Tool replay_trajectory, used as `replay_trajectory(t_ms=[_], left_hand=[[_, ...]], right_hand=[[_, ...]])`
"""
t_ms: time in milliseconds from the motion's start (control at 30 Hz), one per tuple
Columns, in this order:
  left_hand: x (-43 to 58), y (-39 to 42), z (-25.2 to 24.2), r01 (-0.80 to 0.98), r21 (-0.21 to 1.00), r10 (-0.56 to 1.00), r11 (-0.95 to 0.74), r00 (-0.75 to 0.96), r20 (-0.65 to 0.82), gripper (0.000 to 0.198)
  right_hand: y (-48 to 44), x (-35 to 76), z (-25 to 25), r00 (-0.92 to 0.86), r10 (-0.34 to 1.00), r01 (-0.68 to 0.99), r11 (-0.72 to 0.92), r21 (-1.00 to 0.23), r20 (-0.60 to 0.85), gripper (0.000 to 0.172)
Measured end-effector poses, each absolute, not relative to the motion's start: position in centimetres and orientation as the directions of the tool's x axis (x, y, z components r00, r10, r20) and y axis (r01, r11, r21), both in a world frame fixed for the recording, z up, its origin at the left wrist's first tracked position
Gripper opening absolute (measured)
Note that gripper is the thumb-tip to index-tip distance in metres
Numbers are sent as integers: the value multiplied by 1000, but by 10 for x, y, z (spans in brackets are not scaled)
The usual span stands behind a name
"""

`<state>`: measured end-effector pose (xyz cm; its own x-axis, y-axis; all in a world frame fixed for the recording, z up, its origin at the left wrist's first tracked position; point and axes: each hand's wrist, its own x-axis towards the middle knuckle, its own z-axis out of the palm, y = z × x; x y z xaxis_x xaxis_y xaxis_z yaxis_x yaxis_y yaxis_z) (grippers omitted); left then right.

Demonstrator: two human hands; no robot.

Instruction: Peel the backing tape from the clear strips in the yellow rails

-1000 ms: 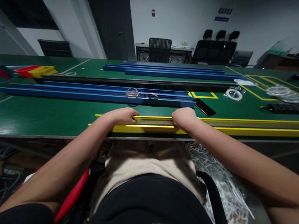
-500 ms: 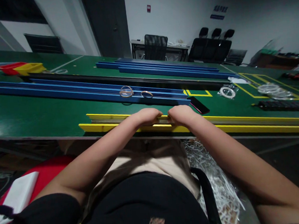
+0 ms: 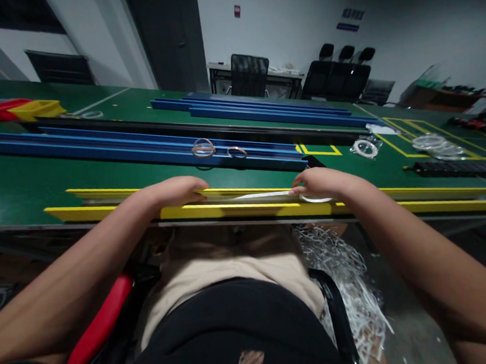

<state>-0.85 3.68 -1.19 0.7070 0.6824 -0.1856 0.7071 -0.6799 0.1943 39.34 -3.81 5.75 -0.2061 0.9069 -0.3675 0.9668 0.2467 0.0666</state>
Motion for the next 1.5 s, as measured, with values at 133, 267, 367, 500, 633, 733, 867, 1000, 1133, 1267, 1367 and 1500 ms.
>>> replay_trajectory(t_ms=[133, 267, 367, 500, 633, 733, 867, 1000, 1133, 1267, 1367, 1500], left_hand=[[-54, 46, -16, 761, 242, 724, -601, 647, -237, 34], [-62, 48, -14, 784, 264, 741, -563, 619, -259, 32], [-50, 45, -11, 787, 206, 749, -582, 617, -240, 24], [-21, 39, -9, 782, 123, 752, -611, 622, -217, 24], [19, 32, -5, 740, 108, 719, -664, 671, -180, 28], [42, 29, -1, 698, 153, 677, -700, 716, -168, 31], [47, 31, 1, 700, 223, 666, -679, 714, -213, 37], [38, 36, -5, 683, 250, 654, -686, 730, -199, 41], [25, 37, -9, 659, 223, 638, -718, 751, -168, 38], [3, 36, -7, 714, 156, 686, -682, 699, -200, 35], [-17, 36, -8, 761, 119, 734, -637, 647, -206, 35], [-36, 40, -13, 776, 128, 751, -618, 630, -195, 35]], right_hand=[[-39, 385, 49, -85, 914, 970, 167, 176, -396, 68], [-41, 377, 44, 25, 936, 946, 91, 311, -352, 73], [-42, 371, 38, 70, 959, 938, 30, 346, -274, 71], [-45, 361, 32, 87, 965, 937, 6, 350, -248, 56], [-45, 359, 35, 78, 955, 934, 31, 356, -287, 49], [-43, 377, 47, -47, 922, 946, 164, 279, -385, 52], [-42, 420, 63, -295, 840, 954, 285, -92, -456, 53], [-42, 445, 66, -323, 857, 943, 259, -207, -402, 51], [-41, 432, 58, -217, 894, 966, 254, 45, -393, 54], [-47, 401, 51, -32, 921, 945, 155, 288, -388, 52], [-53, 381, 47, 54, 939, 923, 83, 375, -340, 50], [-54, 371, 41, 48, 950, 917, 80, 391, -308, 46]])
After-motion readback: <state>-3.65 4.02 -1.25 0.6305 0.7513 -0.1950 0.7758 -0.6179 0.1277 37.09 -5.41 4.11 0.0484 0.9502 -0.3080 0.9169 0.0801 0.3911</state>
